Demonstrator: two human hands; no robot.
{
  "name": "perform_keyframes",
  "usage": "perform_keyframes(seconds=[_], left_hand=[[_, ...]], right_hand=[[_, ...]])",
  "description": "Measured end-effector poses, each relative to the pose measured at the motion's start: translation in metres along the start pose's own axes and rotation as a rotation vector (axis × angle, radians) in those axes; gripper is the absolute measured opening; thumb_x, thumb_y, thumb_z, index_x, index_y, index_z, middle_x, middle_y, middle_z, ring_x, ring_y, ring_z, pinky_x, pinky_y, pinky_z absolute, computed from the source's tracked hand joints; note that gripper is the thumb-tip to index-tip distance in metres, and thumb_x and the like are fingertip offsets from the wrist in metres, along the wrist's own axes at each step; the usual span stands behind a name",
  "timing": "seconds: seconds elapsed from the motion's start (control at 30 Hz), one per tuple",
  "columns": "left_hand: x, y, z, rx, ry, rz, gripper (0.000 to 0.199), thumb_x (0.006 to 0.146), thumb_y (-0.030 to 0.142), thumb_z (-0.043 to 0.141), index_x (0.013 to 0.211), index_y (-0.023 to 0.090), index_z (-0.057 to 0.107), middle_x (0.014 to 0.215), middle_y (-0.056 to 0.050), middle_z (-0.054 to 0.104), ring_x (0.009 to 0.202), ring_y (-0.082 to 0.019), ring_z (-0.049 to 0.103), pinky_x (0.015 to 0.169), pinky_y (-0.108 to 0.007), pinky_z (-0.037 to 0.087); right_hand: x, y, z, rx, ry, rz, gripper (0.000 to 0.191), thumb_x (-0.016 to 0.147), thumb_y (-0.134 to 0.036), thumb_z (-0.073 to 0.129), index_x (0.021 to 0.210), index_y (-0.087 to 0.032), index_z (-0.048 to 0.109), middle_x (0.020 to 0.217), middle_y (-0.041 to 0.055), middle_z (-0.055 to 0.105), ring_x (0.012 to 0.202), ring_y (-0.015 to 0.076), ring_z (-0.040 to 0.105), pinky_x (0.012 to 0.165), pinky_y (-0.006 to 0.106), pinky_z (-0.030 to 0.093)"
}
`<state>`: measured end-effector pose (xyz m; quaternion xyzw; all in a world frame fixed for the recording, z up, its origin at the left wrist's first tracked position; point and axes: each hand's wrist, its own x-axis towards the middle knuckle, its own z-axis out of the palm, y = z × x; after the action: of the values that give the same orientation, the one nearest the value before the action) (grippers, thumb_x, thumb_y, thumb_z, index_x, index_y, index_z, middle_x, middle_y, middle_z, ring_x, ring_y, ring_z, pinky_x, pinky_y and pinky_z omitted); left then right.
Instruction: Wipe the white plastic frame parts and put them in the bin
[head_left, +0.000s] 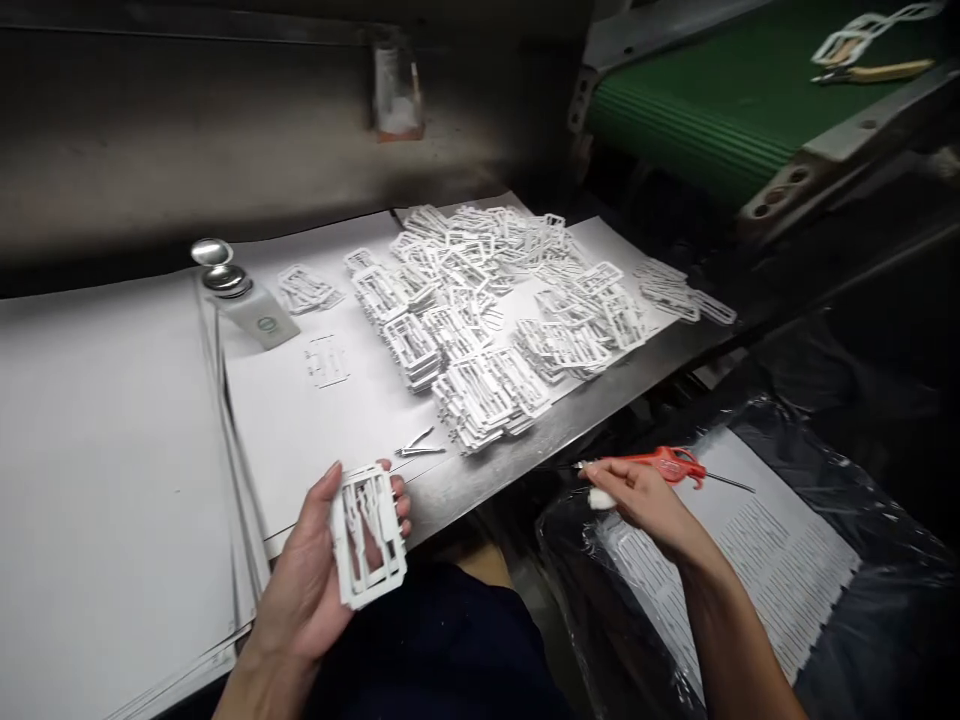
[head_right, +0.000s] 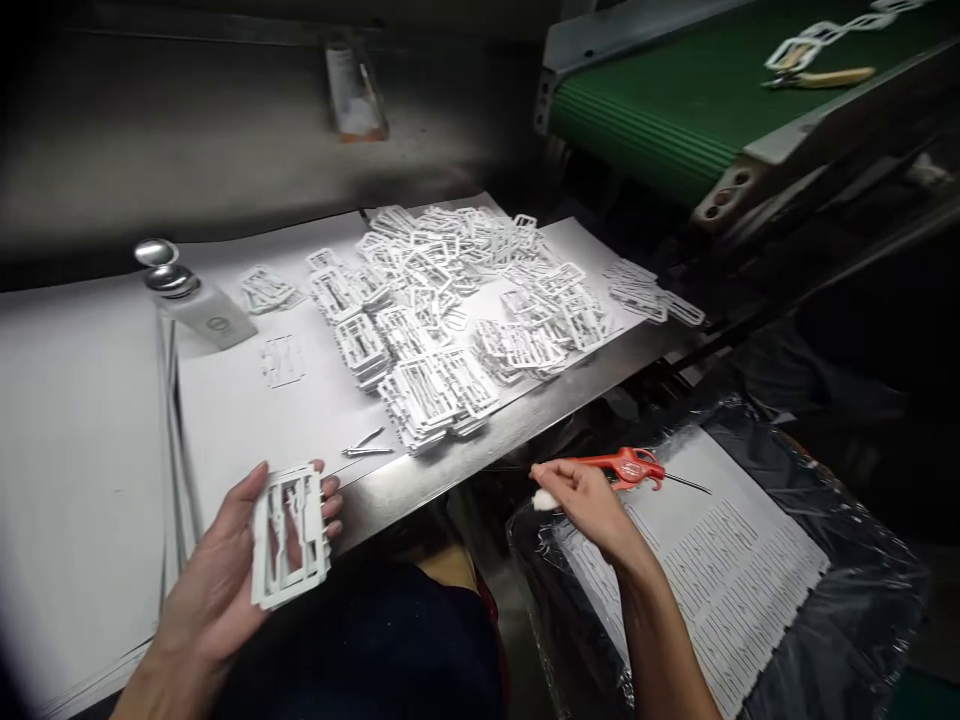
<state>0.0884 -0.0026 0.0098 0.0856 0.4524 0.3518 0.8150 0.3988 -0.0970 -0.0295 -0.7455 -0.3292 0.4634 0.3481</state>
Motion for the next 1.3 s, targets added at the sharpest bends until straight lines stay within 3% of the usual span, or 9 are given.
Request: perform_keyframes(seconds=[0.17, 0.3, 0.6, 0.77, 0.9, 1.13, 1.3], left_hand=[[0.009, 0.004, -0.004, -0.029, -0.066, 0.050, 0.031, 0.086, 0.033, 0.046, 0.103, 0.011, 0.060, 0.086, -0.008, 0.062, 0.073, -0.018, 0.063, 0.069, -0.033, 0.054], [0.010, 0.008, -0.006, -0.028, -0.060, 0.103, 0.030, 0.086, 0.034, 0.047, 0.102, 0.013, 0.060, 0.086, -0.007, 0.062, 0.073, -0.017, 0.062, 0.068, -0.033, 0.054], [0.008, 0.014, -0.012, -0.027, -0.019, 0.136, 0.031, 0.084, 0.037, 0.048, 0.103, 0.015, 0.060, 0.088, -0.006, 0.062, 0.072, -0.017, 0.061, 0.070, -0.036, 0.055], [0.007, 0.011, -0.009, -0.002, -0.038, 0.127, 0.030, 0.084, 0.036, 0.049, 0.102, 0.015, 0.061, 0.090, -0.007, 0.063, 0.078, -0.019, 0.062, 0.072, -0.034, 0.054], [0.008, 0.009, -0.008, 0.006, 0.004, 0.108, 0.031, 0.082, 0.038, 0.053, 0.102, 0.016, 0.061, 0.088, -0.006, 0.063, 0.076, -0.019, 0.063, 0.070, -0.033, 0.054], [0.013, 0.011, -0.008, -0.049, -0.087, 0.103, 0.041, 0.085, 0.044, 0.045, 0.105, 0.012, 0.059, 0.090, -0.008, 0.060, 0.080, -0.019, 0.061, 0.074, -0.034, 0.053], [0.015, 0.010, -0.004, -0.063, -0.089, 0.080, 0.043, 0.085, 0.046, 0.043, 0.104, 0.011, 0.059, 0.089, -0.009, 0.060, 0.080, -0.019, 0.060, 0.074, -0.034, 0.053]], right_hand=[[-0.035, -0.028, 0.076, 0.123, -0.399, -0.101, 0.032, 0.082, -0.043, 0.061, 0.083, -0.011, 0.063, 0.071, 0.0021, 0.053, 0.062, 0.0115, 0.045, 0.053, 0.019, 0.034], [-0.044, -0.046, 0.125, 0.177, -0.527, -0.133, 0.026, 0.087, -0.037, 0.058, 0.088, -0.011, 0.062, 0.061, -0.0023, 0.043, 0.053, 0.0080, 0.036, 0.048, 0.018, 0.028], [-0.043, -0.065, 0.158, 0.201, -0.605, -0.173, 0.019, 0.088, -0.031, 0.057, 0.096, -0.014, 0.059, 0.055, -0.0058, 0.039, 0.048, 0.0063, 0.030, 0.045, 0.017, 0.025], [-0.046, -0.069, 0.167, 0.177, -0.527, -0.222, 0.022, 0.090, -0.034, 0.056, 0.081, -0.013, 0.056, 0.056, -0.0051, 0.038, 0.050, 0.0063, 0.029, 0.045, 0.018, 0.022], [-0.052, -0.071, 0.144, 0.217, -0.515, -0.194, 0.024, 0.089, -0.034, 0.057, 0.077, -0.012, 0.056, 0.061, -0.0023, 0.044, 0.054, 0.0074, 0.037, 0.048, 0.017, 0.028], [-0.066, -0.038, 0.034, 0.131, -0.496, 0.132, 0.034, 0.084, -0.044, 0.062, 0.074, -0.012, 0.054, 0.061, -0.0015, 0.044, 0.050, 0.0068, 0.036, 0.045, 0.016, 0.026], [-0.046, -0.012, -0.015, -0.052, -0.191, 0.295, 0.040, 0.073, -0.052, 0.065, 0.071, -0.013, 0.056, 0.053, -0.0045, 0.037, 0.043, 0.0048, 0.023, 0.040, 0.016, 0.014]])
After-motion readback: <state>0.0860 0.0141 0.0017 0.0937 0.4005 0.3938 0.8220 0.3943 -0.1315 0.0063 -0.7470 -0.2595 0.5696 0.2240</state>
